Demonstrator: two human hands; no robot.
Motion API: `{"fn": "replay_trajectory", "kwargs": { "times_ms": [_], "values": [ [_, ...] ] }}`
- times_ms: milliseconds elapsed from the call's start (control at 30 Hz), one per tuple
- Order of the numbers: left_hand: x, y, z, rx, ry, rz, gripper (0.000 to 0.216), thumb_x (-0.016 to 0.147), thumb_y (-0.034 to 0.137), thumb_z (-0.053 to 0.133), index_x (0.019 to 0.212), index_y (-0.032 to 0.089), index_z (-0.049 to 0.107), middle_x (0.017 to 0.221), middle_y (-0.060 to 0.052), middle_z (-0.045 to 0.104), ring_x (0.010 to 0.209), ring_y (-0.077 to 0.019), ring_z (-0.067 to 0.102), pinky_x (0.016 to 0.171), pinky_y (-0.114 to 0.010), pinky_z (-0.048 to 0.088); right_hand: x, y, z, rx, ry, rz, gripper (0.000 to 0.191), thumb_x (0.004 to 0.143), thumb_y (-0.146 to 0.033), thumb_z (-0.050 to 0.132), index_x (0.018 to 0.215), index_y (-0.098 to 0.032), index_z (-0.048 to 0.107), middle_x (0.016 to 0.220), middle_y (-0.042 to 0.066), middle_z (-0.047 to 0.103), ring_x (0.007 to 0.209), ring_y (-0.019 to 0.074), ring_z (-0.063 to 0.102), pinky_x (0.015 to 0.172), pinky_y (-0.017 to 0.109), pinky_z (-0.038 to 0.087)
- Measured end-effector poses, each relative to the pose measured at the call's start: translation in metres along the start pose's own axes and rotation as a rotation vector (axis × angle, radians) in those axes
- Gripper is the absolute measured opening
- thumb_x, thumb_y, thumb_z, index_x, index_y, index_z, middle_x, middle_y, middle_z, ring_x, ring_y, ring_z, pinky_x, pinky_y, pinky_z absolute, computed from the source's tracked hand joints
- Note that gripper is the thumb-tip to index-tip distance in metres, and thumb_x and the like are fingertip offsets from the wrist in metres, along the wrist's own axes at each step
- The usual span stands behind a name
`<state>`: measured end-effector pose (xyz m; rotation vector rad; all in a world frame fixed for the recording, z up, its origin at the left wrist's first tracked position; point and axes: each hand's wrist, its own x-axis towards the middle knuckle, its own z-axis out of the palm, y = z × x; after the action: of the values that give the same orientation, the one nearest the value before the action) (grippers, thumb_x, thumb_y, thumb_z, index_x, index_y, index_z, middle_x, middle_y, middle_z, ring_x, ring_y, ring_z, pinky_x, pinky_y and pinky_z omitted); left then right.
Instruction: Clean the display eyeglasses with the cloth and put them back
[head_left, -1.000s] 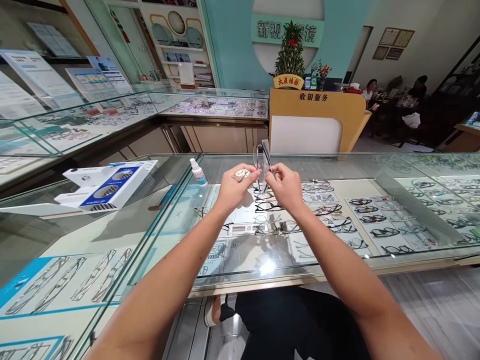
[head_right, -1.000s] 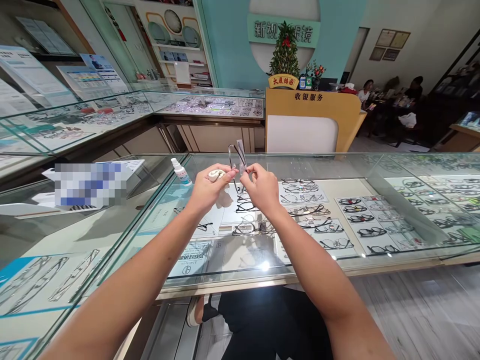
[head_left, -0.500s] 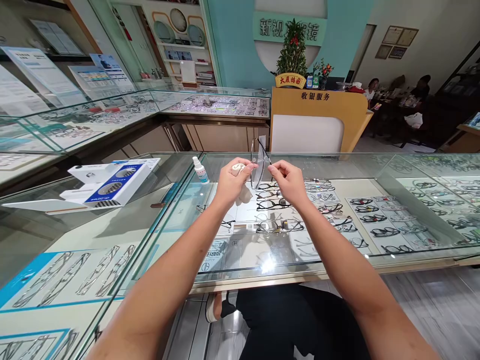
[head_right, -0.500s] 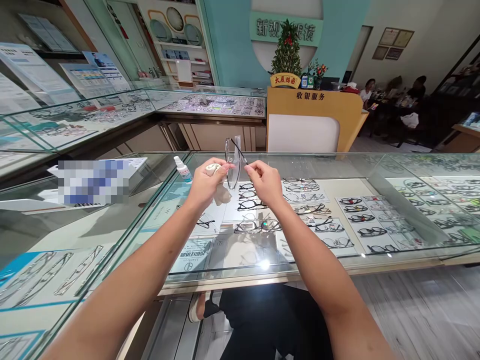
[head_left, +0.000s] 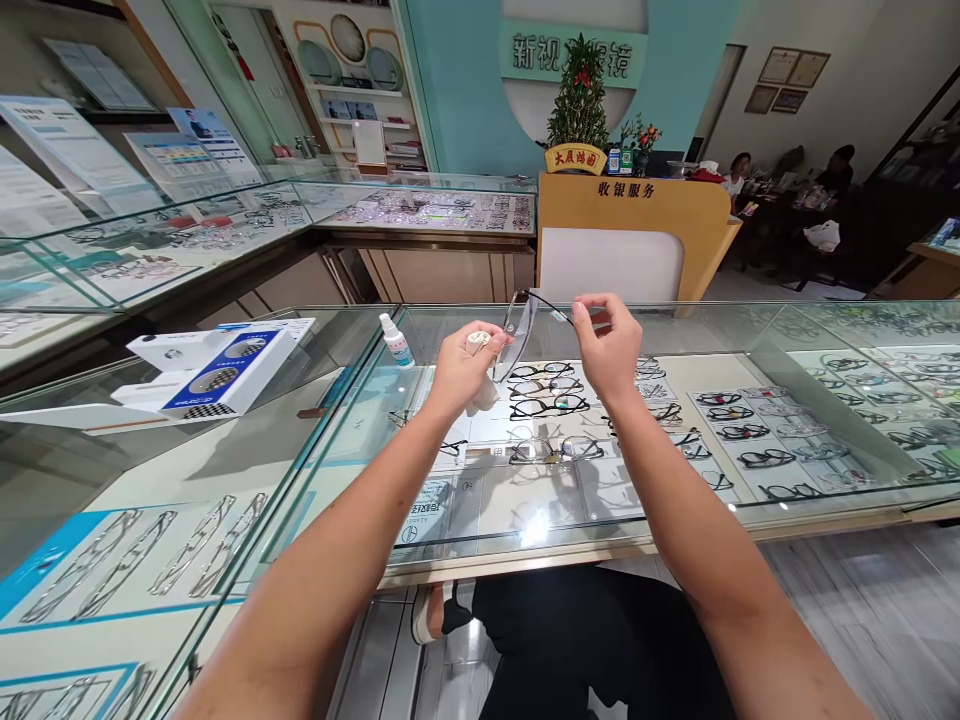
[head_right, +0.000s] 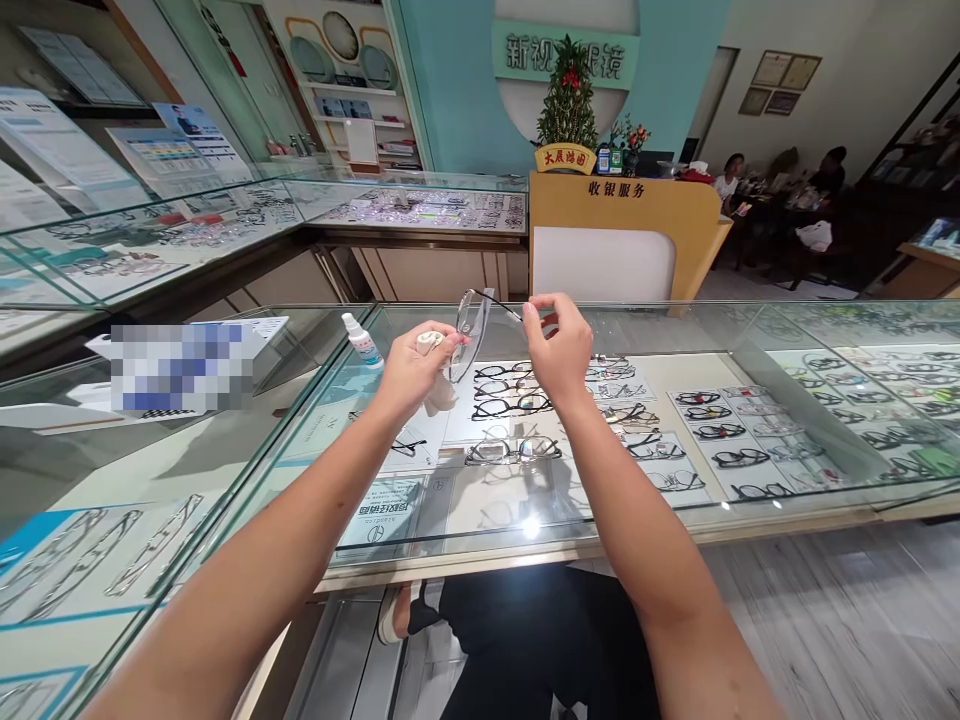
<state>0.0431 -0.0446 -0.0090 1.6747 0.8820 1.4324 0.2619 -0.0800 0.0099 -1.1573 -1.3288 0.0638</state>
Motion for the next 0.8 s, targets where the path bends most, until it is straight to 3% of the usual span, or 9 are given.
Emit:
{"fn": "replay_trajectory", "kwargs": {
  "times_ms": [67,133,233,333,433,567,667,800],
  "values": [
    [0.000,-0.001,0.000,0.001,0.027,-0.010,0.043,0.087,0.062,0.086,0.088,0.020,0.079,0.079,-0.004,0.074,0.059,-0.0126,0.042,0.057,-0.028,0.031,-0.005,-0.005,0.003,-0.034,-0.037,-0.055,0.029,0.106,-0.047,0.057,0.088,-0.025,0.064,0.098,0.007,0.078,0.077,0.0198,0.067,0.077,0.036,0.051],
    [0.000,-0.001,0.000,0.004,0.039,-0.013,0.044,0.087,0.063,0.085,0.088,0.020,0.079,0.075,-0.002,0.071,0.058,-0.0123,0.041,0.057,-0.027,0.030,-0.010,-0.008,0.007,-0.036,-0.113,-0.061,0.030,0.105,-0.046,0.058,0.086,-0.024,0.066,0.093,0.006,0.078,0.075,0.0198,0.067,0.076,0.037,0.050],
    [0.000,0.000,0.000,0.007,0.020,-0.007,0.048,0.087,0.066,0.085,0.088,0.019,0.078,0.075,-0.003,0.072,0.058,-0.0119,0.040,0.057,-0.027,0.030,-0.014,-0.007,0.012,-0.049,-0.184,-0.016,0.027,0.103,-0.045,0.059,0.103,-0.023,0.076,0.115,0.009,0.084,0.085,0.0227,0.075,0.079,0.039,0.054],
    [-0.001,0.002,0.001,0.014,-0.011,-0.001,0.052,0.086,0.069,0.086,0.087,0.018,0.078,0.080,-0.006,0.076,0.058,-0.0121,0.041,0.057,-0.028,0.030,-0.011,-0.002,0.012,-0.084,-0.149,-0.025,0.036,0.103,-0.046,0.058,0.122,-0.022,0.077,0.134,0.012,0.082,0.103,0.0275,0.077,0.085,0.042,0.058],
    [-0.002,0.004,0.002,0.024,-0.047,-0.005,0.053,0.084,0.071,0.086,0.087,0.019,0.077,0.086,-0.009,0.080,0.060,-0.0134,0.045,0.059,-0.028,0.033,-0.007,0.002,0.009,-0.104,-0.108,-0.051,0.040,0.103,-0.045,0.058,0.132,-0.022,0.074,0.144,0.014,0.077,0.113,0.0296,0.075,0.087,0.044,0.060],
    [-0.003,0.005,0.003,0.022,-0.048,-0.012,0.052,0.085,0.070,0.086,0.087,0.019,0.076,0.090,-0.010,0.082,0.060,-0.0131,0.045,0.059,-0.029,0.034,-0.009,0.002,0.010,-0.094,-0.115,-0.066,0.044,0.102,-0.047,0.063,0.137,-0.023,0.070,0.149,0.015,0.074,0.111,0.0289,0.075,0.087,0.044,0.059],
    [-0.004,0.005,0.005,0.004,-0.020,-0.005,0.051,0.085,0.069,0.087,0.086,0.019,0.077,0.087,-0.009,0.081,0.062,-0.0138,0.048,0.059,-0.028,0.036,-0.014,0.000,0.015,-0.065,-0.191,-0.033,0.042,0.101,-0.052,0.067,0.132,-0.024,0.071,0.144,0.014,0.075,0.105,0.0272,0.075,0.086,0.042,0.058],
    [-0.007,0.006,0.009,-0.001,-0.042,-0.004,0.047,0.084,0.065,0.088,0.086,0.019,0.078,0.084,-0.008,0.080,0.061,-0.0141,0.048,0.060,-0.028,0.038,-0.018,0.001,0.023,0.021,-0.292,0.096,0.032,0.100,-0.055,0.067,0.098,-0.024,0.071,0.116,0.009,0.080,0.088,0.0217,0.072,0.084,0.038,0.054]
  ]
}}
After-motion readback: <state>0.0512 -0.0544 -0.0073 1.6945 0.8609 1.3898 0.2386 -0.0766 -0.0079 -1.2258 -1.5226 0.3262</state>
